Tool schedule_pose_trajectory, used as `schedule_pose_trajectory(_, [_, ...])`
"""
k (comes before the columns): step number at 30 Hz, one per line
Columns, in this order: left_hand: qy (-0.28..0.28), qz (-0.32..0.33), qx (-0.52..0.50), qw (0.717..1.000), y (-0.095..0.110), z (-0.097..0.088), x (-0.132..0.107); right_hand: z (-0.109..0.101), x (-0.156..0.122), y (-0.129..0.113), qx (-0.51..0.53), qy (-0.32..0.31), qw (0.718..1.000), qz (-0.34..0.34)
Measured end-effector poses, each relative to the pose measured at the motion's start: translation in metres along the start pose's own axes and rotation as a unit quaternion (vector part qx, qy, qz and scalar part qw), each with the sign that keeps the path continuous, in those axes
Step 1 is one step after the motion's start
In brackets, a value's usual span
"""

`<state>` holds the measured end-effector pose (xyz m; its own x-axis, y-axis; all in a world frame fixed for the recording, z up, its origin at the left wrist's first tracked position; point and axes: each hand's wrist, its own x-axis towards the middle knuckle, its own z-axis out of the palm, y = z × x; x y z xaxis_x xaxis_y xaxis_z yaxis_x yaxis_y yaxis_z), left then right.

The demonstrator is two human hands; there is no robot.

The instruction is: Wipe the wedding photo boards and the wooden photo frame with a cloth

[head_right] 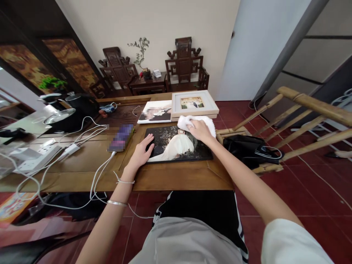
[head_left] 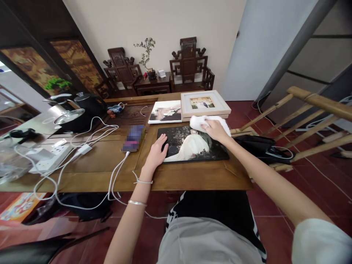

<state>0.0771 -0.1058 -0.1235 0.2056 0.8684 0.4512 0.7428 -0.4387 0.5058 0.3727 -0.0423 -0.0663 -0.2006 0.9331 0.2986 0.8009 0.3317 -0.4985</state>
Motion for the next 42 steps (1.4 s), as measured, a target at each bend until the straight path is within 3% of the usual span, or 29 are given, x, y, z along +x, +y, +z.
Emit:
schedule_pose_trajectory(4, [0.004,0.002,0.005,1.0,0.0,0.001,0.0,-0.013,-0.05,0.007,-0.029,-0.011,0.998,-0.055])
schedule_pose_trajectory(11, [0.001,0.001,0.015,1.0,0.001,0.001,0.0,-0.025,-0.155,-0.024,-0.034,-0.02,0.992,-0.119])
schedule_pose_trajectory(15, [0.002,0.001,0.013,1.0,0.003,0.0,0.0,-0.034,-0.176,-0.039,-0.007,-0.055,0.993,-0.109])
schedule_pose_trajectory(19, [0.001,0.0,0.011,1.0,0.003,-0.001,0.0,-0.036,-0.15,-0.042,-0.006,-0.063,0.995,-0.073])
schedule_pose_trajectory(24, [0.0,0.0,0.011,1.0,0.002,-0.001,0.001,-0.028,-0.074,-0.029,-0.015,-0.066,0.998,-0.001])
schedule_pose_trajectory(28, [0.0,0.004,0.012,1.0,0.001,-0.001,0.001,-0.019,-0.014,-0.015,-0.037,-0.049,0.998,0.005])
schedule_pose_trajectory(33, [-0.001,0.004,0.01,1.0,0.001,-0.002,0.0,-0.011,0.032,-0.005,-0.038,-0.048,0.998,0.013])
schedule_pose_trajectory(37, [-0.004,0.0,0.01,1.0,0.0,-0.002,0.001,-0.008,0.029,-0.005,-0.046,-0.028,0.998,0.022])
schedule_pose_trajectory(42, [-0.005,-0.004,0.008,1.0,0.0,-0.001,0.001,-0.012,-0.033,-0.021,-0.076,-0.034,0.997,0.0])
